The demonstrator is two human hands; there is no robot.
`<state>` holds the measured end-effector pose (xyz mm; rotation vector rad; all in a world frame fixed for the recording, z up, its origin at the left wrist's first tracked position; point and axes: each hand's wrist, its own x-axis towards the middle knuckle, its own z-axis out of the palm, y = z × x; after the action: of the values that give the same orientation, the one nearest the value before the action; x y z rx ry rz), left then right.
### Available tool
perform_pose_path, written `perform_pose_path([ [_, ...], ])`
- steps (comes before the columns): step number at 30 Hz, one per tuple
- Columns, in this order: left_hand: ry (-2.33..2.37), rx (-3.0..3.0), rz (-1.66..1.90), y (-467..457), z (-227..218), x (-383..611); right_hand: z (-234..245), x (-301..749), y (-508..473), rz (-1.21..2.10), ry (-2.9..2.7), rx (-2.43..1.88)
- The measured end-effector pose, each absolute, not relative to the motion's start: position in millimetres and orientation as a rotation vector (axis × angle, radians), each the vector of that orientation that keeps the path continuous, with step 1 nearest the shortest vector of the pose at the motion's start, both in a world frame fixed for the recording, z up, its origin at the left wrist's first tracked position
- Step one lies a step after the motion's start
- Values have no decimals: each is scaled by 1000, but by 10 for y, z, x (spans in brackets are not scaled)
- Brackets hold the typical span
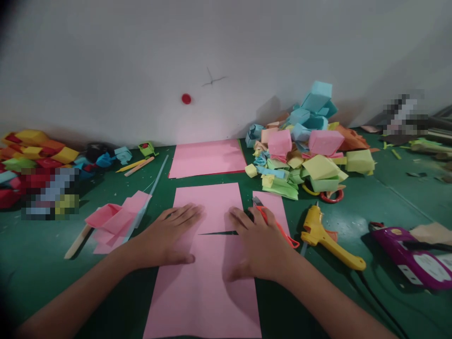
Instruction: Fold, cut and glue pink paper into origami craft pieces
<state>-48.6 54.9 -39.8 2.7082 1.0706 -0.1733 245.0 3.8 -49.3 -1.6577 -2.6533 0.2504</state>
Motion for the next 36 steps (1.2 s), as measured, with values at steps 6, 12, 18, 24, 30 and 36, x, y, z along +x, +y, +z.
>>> perform_pose_path([
  [6, 1074, 2680, -165, 559, -404, -473, -436, 2428, 44, 355, -2659, -1662],
  [12, 991, 2653, -130, 594, -361, -544, -434, 2523, 62, 305, -2680, -1540],
  [18, 990, 2668, -129, 685, -357, -630, -507, 2527, 50, 72, -2696, -1459],
  [24, 991, 2657, -241, 725, -363, -607, -545, 2526, 37, -47, -2690, -1393],
  [30, 957, 2682, -195, 696, -360, -624, -568, 2538, 40, 17, -2701, -1410],
  [36, 976, 2692, -224, 683, -350, -609, -555, 2505, 3, 67, -2689, -1473],
])
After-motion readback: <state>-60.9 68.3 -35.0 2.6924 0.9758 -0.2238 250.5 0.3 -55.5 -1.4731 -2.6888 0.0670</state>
